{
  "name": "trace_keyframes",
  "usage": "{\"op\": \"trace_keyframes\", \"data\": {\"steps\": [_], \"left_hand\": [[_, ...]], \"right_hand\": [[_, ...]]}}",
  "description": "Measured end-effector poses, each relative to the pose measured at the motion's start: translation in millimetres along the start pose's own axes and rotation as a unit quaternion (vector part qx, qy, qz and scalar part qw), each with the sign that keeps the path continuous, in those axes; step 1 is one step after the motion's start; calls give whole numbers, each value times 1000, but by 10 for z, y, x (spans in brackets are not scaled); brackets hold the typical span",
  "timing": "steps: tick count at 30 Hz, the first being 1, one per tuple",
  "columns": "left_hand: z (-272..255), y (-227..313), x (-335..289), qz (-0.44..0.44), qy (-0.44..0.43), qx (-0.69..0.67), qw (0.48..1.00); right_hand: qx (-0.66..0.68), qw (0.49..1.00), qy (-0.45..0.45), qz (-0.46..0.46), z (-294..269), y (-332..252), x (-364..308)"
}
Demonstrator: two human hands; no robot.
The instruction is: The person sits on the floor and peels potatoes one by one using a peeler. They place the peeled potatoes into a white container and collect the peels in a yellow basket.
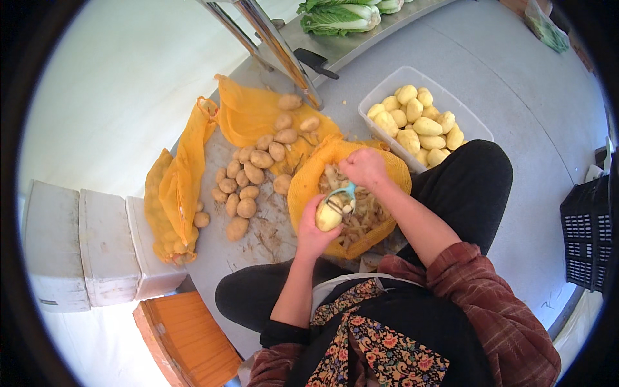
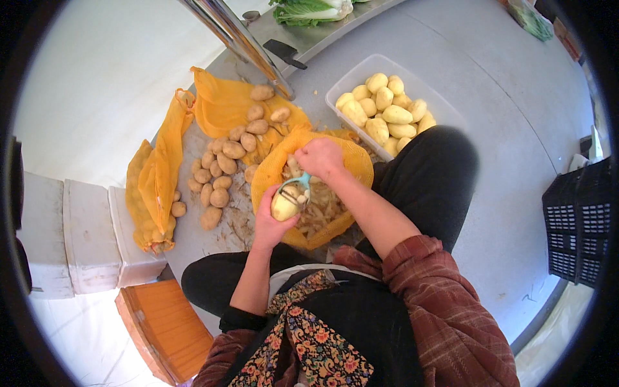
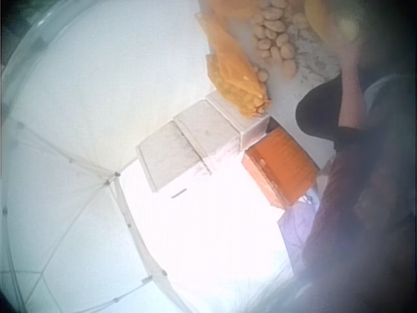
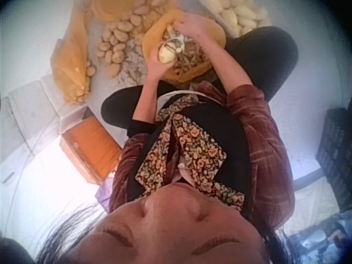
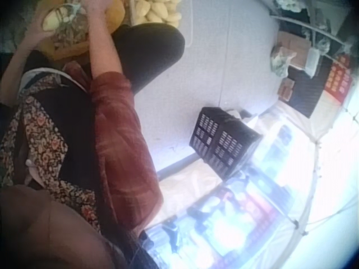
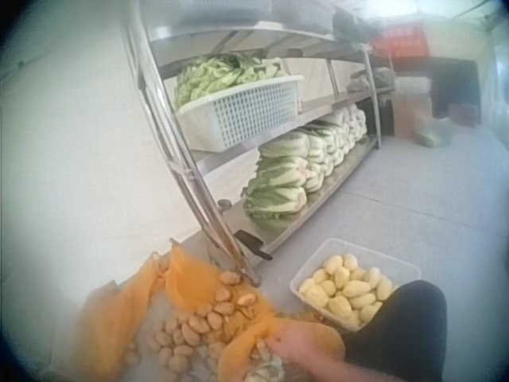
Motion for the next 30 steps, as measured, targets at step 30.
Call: {"op": "trace_keyframes", "data": {"steps": [30], "left_hand": [[47, -234, -77, -128, 44, -600, 789]], "right_hand": [[113, 988, 6, 109, -113, 326, 71]]}}
Point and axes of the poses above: each hand's wrist, its own x-axis towards the middle knuckle, its own z-axis out of the palm, y = z × x, the point moved 8 cm from there along x, towards the middle knuckle, and after that the axes turned 3 degrees about -y, right-handed, at the moved point
